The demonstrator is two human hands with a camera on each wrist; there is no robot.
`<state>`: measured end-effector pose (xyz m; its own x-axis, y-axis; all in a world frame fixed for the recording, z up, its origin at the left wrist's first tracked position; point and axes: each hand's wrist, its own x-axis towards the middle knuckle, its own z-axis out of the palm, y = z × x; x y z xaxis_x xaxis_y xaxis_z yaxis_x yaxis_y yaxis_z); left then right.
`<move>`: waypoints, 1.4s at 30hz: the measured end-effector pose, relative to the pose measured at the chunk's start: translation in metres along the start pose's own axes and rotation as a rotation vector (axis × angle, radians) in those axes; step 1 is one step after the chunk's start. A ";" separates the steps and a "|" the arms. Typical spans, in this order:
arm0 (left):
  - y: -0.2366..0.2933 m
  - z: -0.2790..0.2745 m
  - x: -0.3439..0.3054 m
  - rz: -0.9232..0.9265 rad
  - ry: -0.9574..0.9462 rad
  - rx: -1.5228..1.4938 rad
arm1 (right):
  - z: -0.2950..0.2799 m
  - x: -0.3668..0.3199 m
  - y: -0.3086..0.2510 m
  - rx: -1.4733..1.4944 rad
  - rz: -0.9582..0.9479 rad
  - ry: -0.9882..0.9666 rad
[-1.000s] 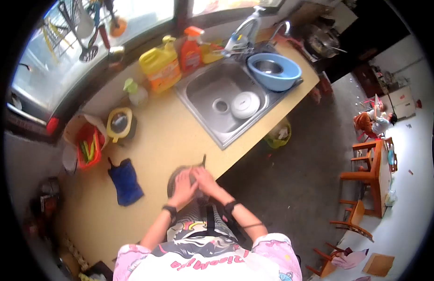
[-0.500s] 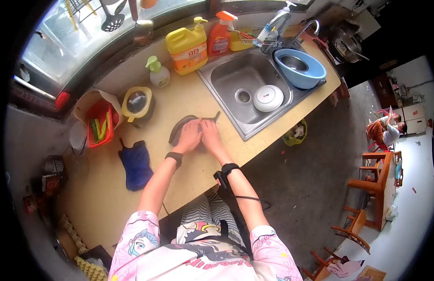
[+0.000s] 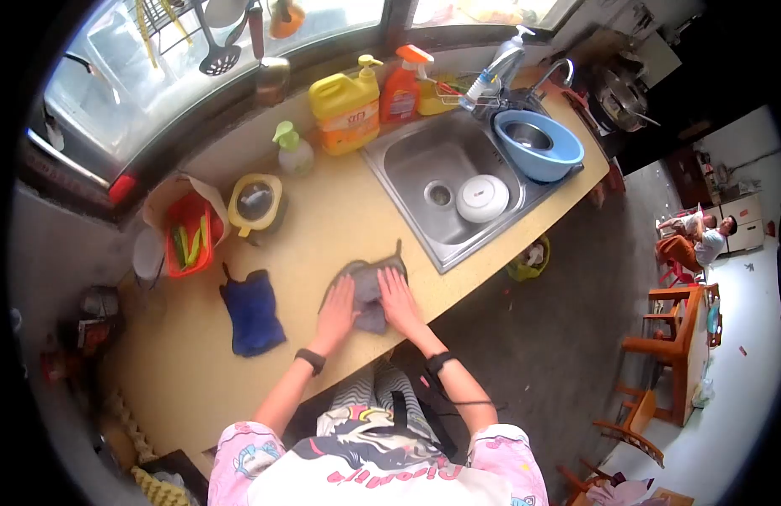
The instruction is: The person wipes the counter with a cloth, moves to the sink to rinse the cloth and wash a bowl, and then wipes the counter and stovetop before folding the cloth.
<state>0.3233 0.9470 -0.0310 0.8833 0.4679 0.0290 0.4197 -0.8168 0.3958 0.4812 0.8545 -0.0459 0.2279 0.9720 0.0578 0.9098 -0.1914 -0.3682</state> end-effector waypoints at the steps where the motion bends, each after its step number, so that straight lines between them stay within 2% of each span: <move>1: -0.010 -0.001 0.019 -0.014 0.046 0.022 | 0.001 0.023 0.004 -0.011 -0.003 0.045; 4: -0.036 -0.003 0.069 0.008 0.169 0.069 | 0.006 0.093 0.016 -0.132 0.035 0.103; 6: -0.045 0.003 0.093 -0.129 0.144 -0.040 | 0.023 0.125 0.023 0.025 0.040 0.307; 7: -0.048 0.012 0.098 -0.187 0.218 -0.164 | 0.027 0.129 0.024 0.206 0.107 0.271; 8: -0.047 0.023 0.099 -0.247 0.270 -0.295 | 0.032 0.125 0.027 0.174 0.045 0.348; 10: -0.035 0.022 0.095 -0.153 0.250 0.041 | 0.027 0.102 0.022 0.074 0.091 0.259; 16: 0.044 0.043 0.020 -0.090 0.081 0.173 | 0.017 -0.012 0.027 0.083 0.062 0.173; 18: 0.063 0.055 0.013 -0.081 0.065 0.164 | 0.021 -0.038 0.037 0.050 0.069 0.166; 20: 0.069 0.072 0.016 -0.080 0.127 0.073 | 0.007 -0.054 0.043 0.016 0.057 0.170; 22: 0.077 0.064 0.014 -0.008 0.118 0.041 | -0.006 -0.052 0.048 0.209 0.071 0.102; 23: 0.091 0.058 0.016 -0.032 0.074 0.015 | -0.010 -0.053 0.052 0.274 0.103 0.078; 24: 0.100 0.053 0.020 -0.056 0.038 -0.006 | 0.006 -0.056 0.068 0.126 -0.037 0.231; 26: 0.107 0.057 0.043 -0.029 0.024 0.024 | -0.004 -0.062 0.092 0.029 -0.092 0.160; 27: 0.104 0.062 0.051 0.179 0.104 -0.057 | -0.062 -0.077 0.075 0.870 0.292 -0.057; 28: 0.092 0.063 0.042 0.339 0.173 -0.123 | -0.110 -0.092 0.059 0.735 0.339 -0.086; 29: 0.088 0.069 0.065 0.225 -0.007 -0.059 | -0.106 -0.089 0.084 0.754 0.060 -0.005; 30: 0.109 0.056 0.084 0.172 -0.086 -0.021 | -0.113 -0.090 0.091 0.923 0.296 0.051; 31: 0.108 0.074 0.107 0.215 -0.045 0.024 | -0.131 -0.092 0.107 0.721 0.167 0.121; 32: 0.126 0.079 0.138 0.286 0.152 0.040 | -0.132 -0.078 0.139 0.659 0.280 0.074; 33: 0.152 0.072 0.149 0.265 0.229 0.015 | -0.117 -0.076 0.165 0.442 0.164 0.296; 34: 0.166 0.074 0.160 0.236 0.223 0.078 | -0.124 -0.075 0.181 0.607 0.311 0.236; 35: 0.179 0.070 0.177 0.211 0.197 0.104 | -0.136 -0.073 0.197 0.340 0.256 0.262; 36: 0.190 0.077 0.181 0.115 0.178 0.134 | -0.141 -0.075 0.205 0.304 0.299 0.229; 38: 0.197 0.087 0.204 0.070 0.113 0.145 | -0.158 -0.065 0.221 0.206 0.302 0.208; 41: 0.214 0.102 0.228 0.152 0.266 0.133 | -0.147 -0.043 0.263 0.136 0.316 0.152; 42: 0.217 0.112 0.242 0.130 0.275 0.158 | -0.139 -0.044 0.279 0.172 0.337 0.228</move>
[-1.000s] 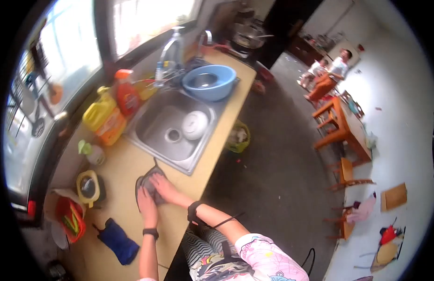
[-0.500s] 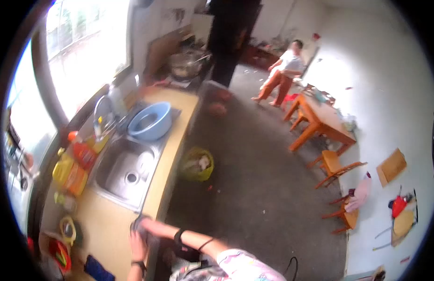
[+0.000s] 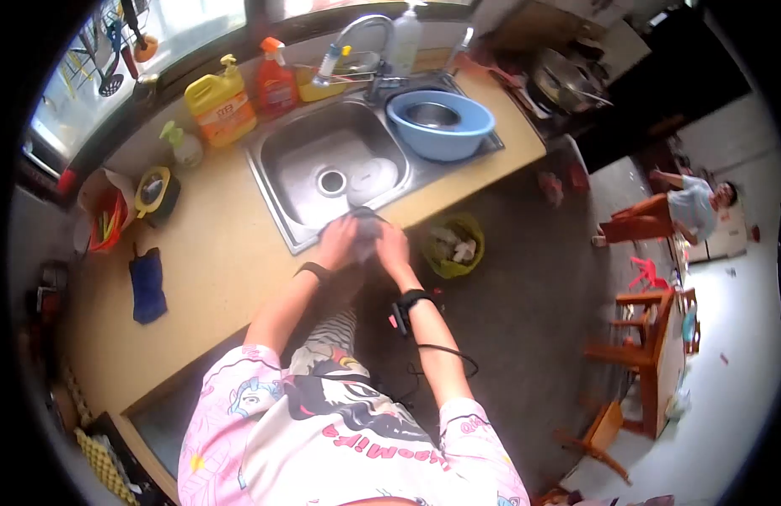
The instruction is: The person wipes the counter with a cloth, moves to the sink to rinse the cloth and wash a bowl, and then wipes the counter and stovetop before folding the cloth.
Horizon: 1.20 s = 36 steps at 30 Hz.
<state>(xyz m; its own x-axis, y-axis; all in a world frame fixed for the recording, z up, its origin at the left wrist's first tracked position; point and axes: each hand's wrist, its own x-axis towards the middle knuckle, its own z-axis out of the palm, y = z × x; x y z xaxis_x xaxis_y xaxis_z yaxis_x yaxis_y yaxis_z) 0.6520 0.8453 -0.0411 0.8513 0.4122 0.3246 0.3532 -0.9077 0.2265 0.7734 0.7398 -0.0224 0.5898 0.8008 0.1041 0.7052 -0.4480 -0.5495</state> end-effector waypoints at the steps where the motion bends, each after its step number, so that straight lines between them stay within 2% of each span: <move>1: 0.004 0.017 0.013 0.036 0.123 0.031 | -0.003 0.002 0.012 0.012 0.034 -0.011; 2: 0.005 0.027 0.029 0.075 0.237 0.055 | -0.007 0.014 0.020 0.000 0.025 -0.004; 8: 0.047 0.075 0.125 0.099 0.133 0.046 | -0.054 0.073 0.093 0.017 0.113 0.039; 9: 0.056 0.085 0.145 0.138 0.225 -0.029 | -0.059 0.083 0.109 -0.002 0.122 0.063; 10: 0.065 0.084 0.161 0.170 -0.136 -0.012 | -0.063 0.091 0.123 -0.014 0.139 0.083; 12: 0.080 0.096 0.201 0.372 -0.155 0.278 | -0.073 0.114 0.157 -0.039 0.173 0.113; 16: 0.122 0.123 0.269 0.443 -0.196 0.372 | -0.118 0.157 0.206 -0.065 0.293 0.094; 17: 0.129 0.114 0.268 0.460 -0.220 0.369 | -0.126 0.152 0.205 -0.067 0.296 0.081; 18: 0.141 0.118 0.279 0.421 -0.323 0.281 | -0.133 0.164 0.226 -0.063 0.307 0.085; 20: 0.154 0.134 0.299 0.405 -0.358 0.243 | -0.138 0.180 0.258 -0.009 0.240 0.101; 22: 0.175 0.176 0.315 0.343 -0.215 0.238 | -0.154 0.197 0.295 -0.024 0.180 0.117; 23: 0.182 0.170 0.318 0.357 -0.232 0.287 | -0.163 0.194 0.294 -0.074 0.115 0.104; 24: 0.197 0.194 0.335 0.235 -0.163 0.190 | -0.176 0.214 0.320 -0.050 0.113 0.126; 25: 0.213 0.205 0.353 0.229 -0.183 0.210 | -0.191 0.223 0.340 -0.036 0.050 0.118; 28: 0.246 0.192 0.394 0.164 -0.274 0.317 | -0.199 0.264 0.387 -0.084 -0.198 0.066; 29: 0.252 0.200 0.398 0.226 -0.315 0.402 | -0.207 0.264 0.392 -0.054 -0.168 0.060; 30: 0.252 0.258 0.397 0.032 -0.131 0.405 | -0.217 0.290 0.402 -0.079 -0.306 0.018; 31: 0.271 0.268 0.422 0.015 -0.127 0.445 | -0.230 0.304 0.429 -0.082 -0.320 -0.002; 32: 0.276 0.267 0.425 0.010 -0.122 0.465 | -0.233 0.306 0.433 -0.102 -0.318 -0.022; 34: 0.280 0.272 0.480 -0.097 0.069 0.170 | -0.248 0.340 0.469 -0.088 -0.342 -0.021; 36: 0.290 0.264 0.506 -0.140 0.039 0.163 | -0.252 0.354 0.480 -0.077 -0.334 -0.028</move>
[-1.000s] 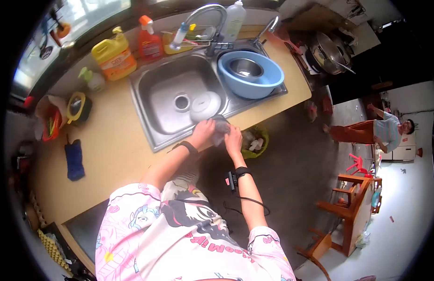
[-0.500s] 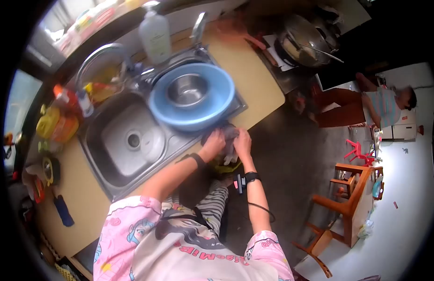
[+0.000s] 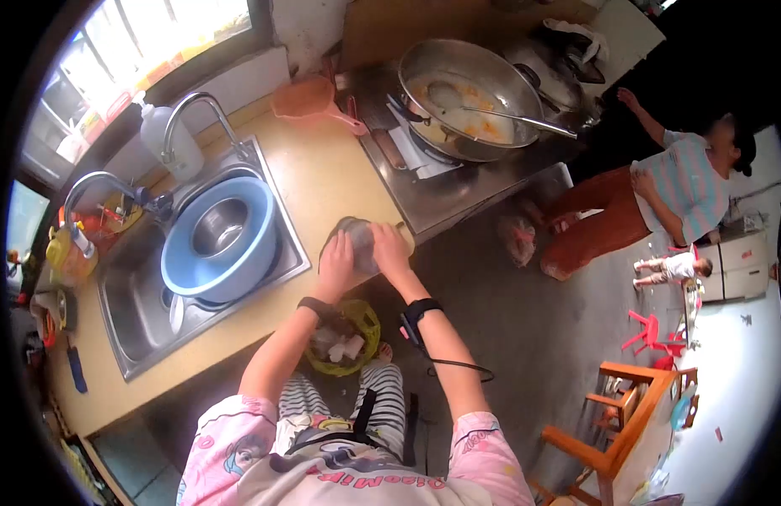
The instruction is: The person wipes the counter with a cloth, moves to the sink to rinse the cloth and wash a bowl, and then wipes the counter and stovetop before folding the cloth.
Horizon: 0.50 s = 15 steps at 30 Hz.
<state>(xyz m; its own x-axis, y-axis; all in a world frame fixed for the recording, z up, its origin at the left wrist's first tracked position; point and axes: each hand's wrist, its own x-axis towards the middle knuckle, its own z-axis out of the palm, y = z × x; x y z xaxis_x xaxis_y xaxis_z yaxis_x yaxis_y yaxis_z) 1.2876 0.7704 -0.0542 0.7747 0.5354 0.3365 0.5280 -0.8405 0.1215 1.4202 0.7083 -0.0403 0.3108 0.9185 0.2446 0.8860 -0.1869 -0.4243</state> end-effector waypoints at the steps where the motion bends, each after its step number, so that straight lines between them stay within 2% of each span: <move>1: 0.013 -0.001 0.007 -0.025 0.015 -0.016 | -0.003 0.002 0.012 -0.035 0.002 0.035; 3: 0.004 -0.008 0.002 -0.035 0.036 -0.028 | 0.014 0.003 -0.002 -0.219 -0.013 0.059; 4: 0.005 -0.006 -0.006 -0.052 -0.018 -0.086 | 0.013 0.000 -0.003 -0.298 -0.038 0.067; 6: 0.012 -0.006 -0.022 -0.088 -0.062 -0.140 | 0.013 -0.011 -0.001 -0.225 -0.095 0.055; 8: 0.022 -0.019 -0.033 -0.175 -0.190 -0.153 | 0.004 -0.023 -0.005 -0.189 -0.138 0.021; 9: 0.023 -0.024 -0.037 -0.177 -0.166 -0.138 | 0.006 -0.031 -0.005 -0.152 -0.149 -0.025; 12: 0.026 -0.021 -0.039 -0.217 -0.294 -0.096 | 0.017 -0.038 -0.001 -0.218 -0.186 0.034; 14: 0.027 -0.018 -0.041 -0.228 -0.278 -0.097 | 0.008 -0.035 -0.002 -0.243 -0.161 -0.100; 15: 0.026 -0.013 -0.037 -0.210 -0.286 -0.091 | 0.008 -0.032 -0.003 -0.230 -0.156 -0.084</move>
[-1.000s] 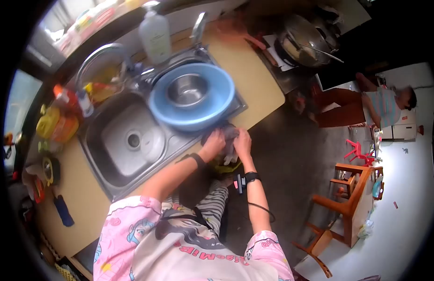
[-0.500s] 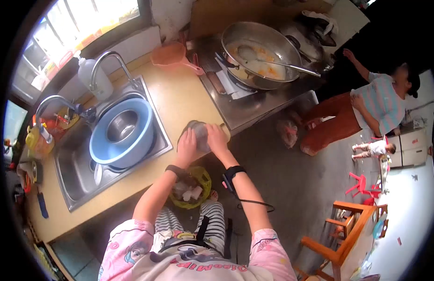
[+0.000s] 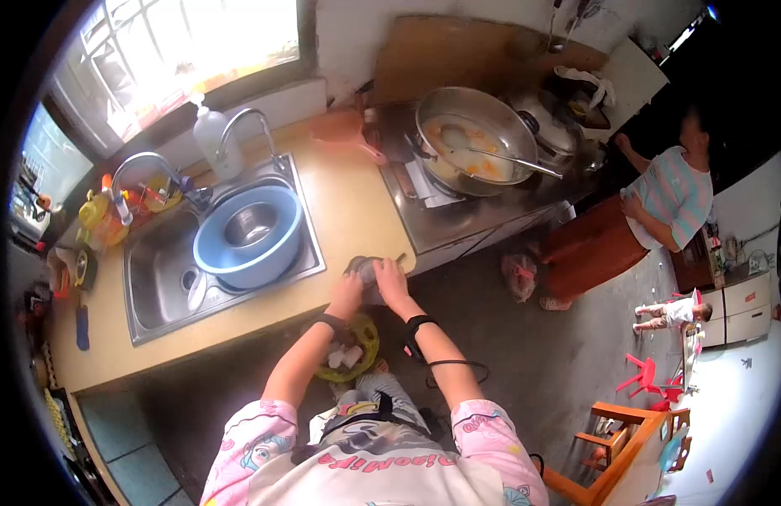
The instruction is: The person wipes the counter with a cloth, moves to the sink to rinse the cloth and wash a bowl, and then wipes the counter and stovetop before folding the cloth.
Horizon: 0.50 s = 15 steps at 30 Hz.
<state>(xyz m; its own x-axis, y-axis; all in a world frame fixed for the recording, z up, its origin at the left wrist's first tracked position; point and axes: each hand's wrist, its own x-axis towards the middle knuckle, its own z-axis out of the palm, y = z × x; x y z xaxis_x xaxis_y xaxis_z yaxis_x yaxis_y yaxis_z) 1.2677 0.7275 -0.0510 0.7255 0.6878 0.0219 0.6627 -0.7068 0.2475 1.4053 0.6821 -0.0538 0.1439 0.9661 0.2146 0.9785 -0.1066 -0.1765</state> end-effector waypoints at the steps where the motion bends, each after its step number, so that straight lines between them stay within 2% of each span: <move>1: 0.000 -0.001 0.000 0.029 0.033 0.020 | 0.001 0.001 -0.001 0.013 0.001 0.009; 5: 0.002 0.005 0.002 -0.044 0.222 -0.104 | 0.008 0.018 0.004 -0.034 -0.057 0.045; 10: 0.001 -0.013 0.044 -0.178 0.272 -0.119 | 0.003 0.078 0.010 -0.039 -0.075 0.083; 15: -0.012 -0.019 0.108 -0.274 0.305 -0.122 | 0.031 0.135 0.035 -0.029 -0.077 0.140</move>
<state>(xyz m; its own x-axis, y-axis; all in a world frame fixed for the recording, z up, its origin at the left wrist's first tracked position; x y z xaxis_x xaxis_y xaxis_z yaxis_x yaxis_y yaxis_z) 1.3353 0.8134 -0.0333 0.4256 0.8776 0.2208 0.7830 -0.4794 0.3963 1.4542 0.8163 -0.0602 0.0859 0.9295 0.3586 0.9910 -0.0425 -0.1272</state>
